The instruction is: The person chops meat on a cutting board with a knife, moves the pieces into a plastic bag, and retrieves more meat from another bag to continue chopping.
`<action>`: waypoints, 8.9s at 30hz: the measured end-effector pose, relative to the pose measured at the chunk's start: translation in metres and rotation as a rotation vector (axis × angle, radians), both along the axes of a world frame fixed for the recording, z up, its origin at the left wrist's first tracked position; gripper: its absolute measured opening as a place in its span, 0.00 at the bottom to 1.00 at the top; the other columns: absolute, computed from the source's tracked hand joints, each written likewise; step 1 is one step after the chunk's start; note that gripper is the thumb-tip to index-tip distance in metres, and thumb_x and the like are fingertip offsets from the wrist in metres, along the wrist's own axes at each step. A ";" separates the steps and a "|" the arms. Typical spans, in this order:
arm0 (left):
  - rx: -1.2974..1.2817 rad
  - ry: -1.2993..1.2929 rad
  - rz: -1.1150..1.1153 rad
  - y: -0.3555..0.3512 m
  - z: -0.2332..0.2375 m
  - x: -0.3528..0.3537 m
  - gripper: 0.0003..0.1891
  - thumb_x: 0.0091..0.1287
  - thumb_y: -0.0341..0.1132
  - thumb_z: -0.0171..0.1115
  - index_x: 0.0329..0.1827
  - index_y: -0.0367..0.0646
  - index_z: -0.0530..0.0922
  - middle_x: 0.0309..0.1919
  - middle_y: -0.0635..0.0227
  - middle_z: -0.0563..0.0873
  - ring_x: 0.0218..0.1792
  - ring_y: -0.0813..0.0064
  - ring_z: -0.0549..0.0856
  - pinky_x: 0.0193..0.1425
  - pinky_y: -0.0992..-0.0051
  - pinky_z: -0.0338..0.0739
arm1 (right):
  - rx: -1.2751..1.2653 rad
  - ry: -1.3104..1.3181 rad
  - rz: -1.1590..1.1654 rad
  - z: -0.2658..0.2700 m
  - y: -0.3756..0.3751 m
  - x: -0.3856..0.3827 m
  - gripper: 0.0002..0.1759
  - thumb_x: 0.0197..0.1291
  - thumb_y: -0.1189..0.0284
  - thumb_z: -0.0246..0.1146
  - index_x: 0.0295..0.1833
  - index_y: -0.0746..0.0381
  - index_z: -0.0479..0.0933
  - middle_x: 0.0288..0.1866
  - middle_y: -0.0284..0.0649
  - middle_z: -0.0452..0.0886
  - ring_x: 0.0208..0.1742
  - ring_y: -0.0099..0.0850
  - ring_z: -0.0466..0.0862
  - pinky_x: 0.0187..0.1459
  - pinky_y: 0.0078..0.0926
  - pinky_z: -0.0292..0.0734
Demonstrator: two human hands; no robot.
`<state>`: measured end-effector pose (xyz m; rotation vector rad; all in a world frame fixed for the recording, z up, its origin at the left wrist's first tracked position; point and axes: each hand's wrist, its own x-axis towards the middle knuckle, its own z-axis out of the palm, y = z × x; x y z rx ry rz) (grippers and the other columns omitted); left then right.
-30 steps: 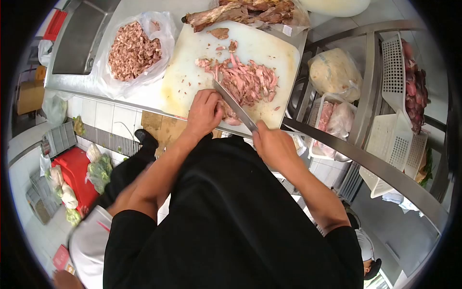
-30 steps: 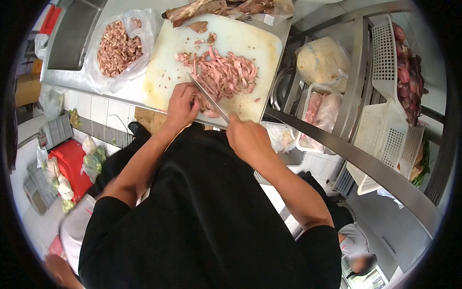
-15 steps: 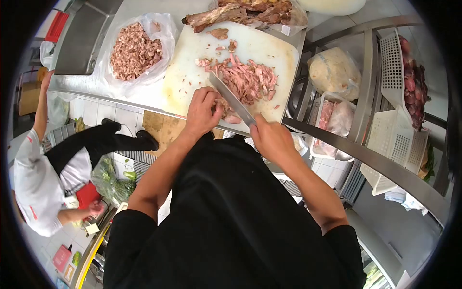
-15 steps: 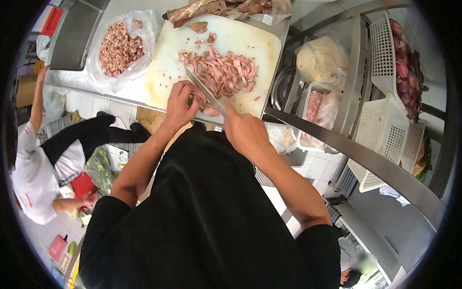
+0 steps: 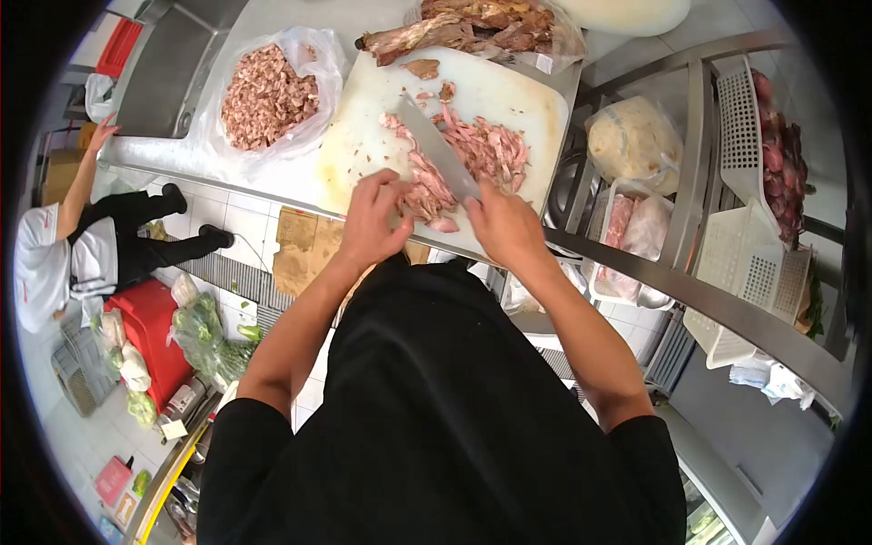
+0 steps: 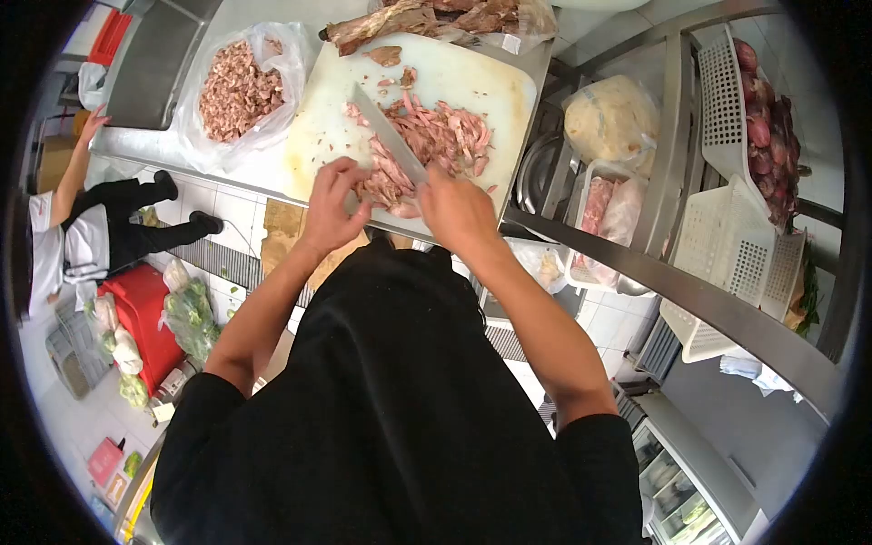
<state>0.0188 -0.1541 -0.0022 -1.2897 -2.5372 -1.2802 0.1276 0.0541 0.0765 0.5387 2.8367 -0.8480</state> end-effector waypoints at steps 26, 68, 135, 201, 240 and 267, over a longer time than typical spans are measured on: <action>0.015 -0.068 -0.033 0.018 -0.003 0.002 0.17 0.58 0.30 0.71 0.51 0.42 0.82 0.52 0.58 0.81 0.55 0.53 0.80 0.61 0.58 0.78 | -0.021 -0.085 0.006 -0.005 -0.011 0.006 0.14 0.76 0.64 0.57 0.51 0.66 0.75 0.28 0.62 0.83 0.33 0.62 0.86 0.39 0.60 0.79; 0.029 -0.173 -0.003 0.018 -0.017 -0.009 0.12 0.59 0.25 0.69 0.46 0.39 0.82 0.49 0.57 0.84 0.50 0.54 0.84 0.53 0.61 0.83 | -0.053 -0.222 0.064 0.024 -0.015 0.042 0.13 0.73 0.67 0.57 0.50 0.68 0.75 0.29 0.60 0.85 0.33 0.61 0.87 0.38 0.60 0.81; -0.283 0.473 -0.572 0.061 -0.015 -0.076 0.43 0.60 0.68 0.69 0.77 0.60 0.73 0.73 0.57 0.71 0.76 0.45 0.66 0.84 0.36 0.52 | 0.341 0.052 0.049 -0.049 0.032 -0.002 0.08 0.72 0.69 0.56 0.48 0.60 0.75 0.29 0.50 0.86 0.32 0.53 0.89 0.34 0.52 0.83; -0.542 0.228 -0.449 0.094 0.009 -0.024 0.64 0.43 0.59 0.83 0.85 0.53 0.58 0.76 0.50 0.68 0.77 0.45 0.66 0.80 0.38 0.55 | 0.078 -0.035 -0.277 -0.027 0.111 0.025 0.15 0.69 0.69 0.59 0.57 0.64 0.76 0.43 0.58 0.87 0.50 0.59 0.86 0.53 0.57 0.80; -0.420 0.234 -0.195 0.122 -0.005 0.007 0.47 0.54 0.55 0.79 0.74 0.39 0.73 0.61 0.53 0.81 0.64 0.49 0.78 0.70 0.53 0.72 | 0.021 0.024 -0.280 -0.024 0.111 0.027 0.12 0.69 0.73 0.54 0.53 0.67 0.77 0.46 0.61 0.87 0.50 0.61 0.87 0.53 0.58 0.80; -0.324 0.003 -0.173 0.077 0.000 -0.032 0.47 0.62 0.58 0.73 0.78 0.35 0.68 0.72 0.44 0.75 0.74 0.41 0.71 0.81 0.47 0.61 | 0.043 -0.022 -0.244 -0.022 0.113 0.022 0.14 0.69 0.70 0.57 0.51 0.69 0.76 0.45 0.62 0.87 0.51 0.61 0.86 0.53 0.57 0.80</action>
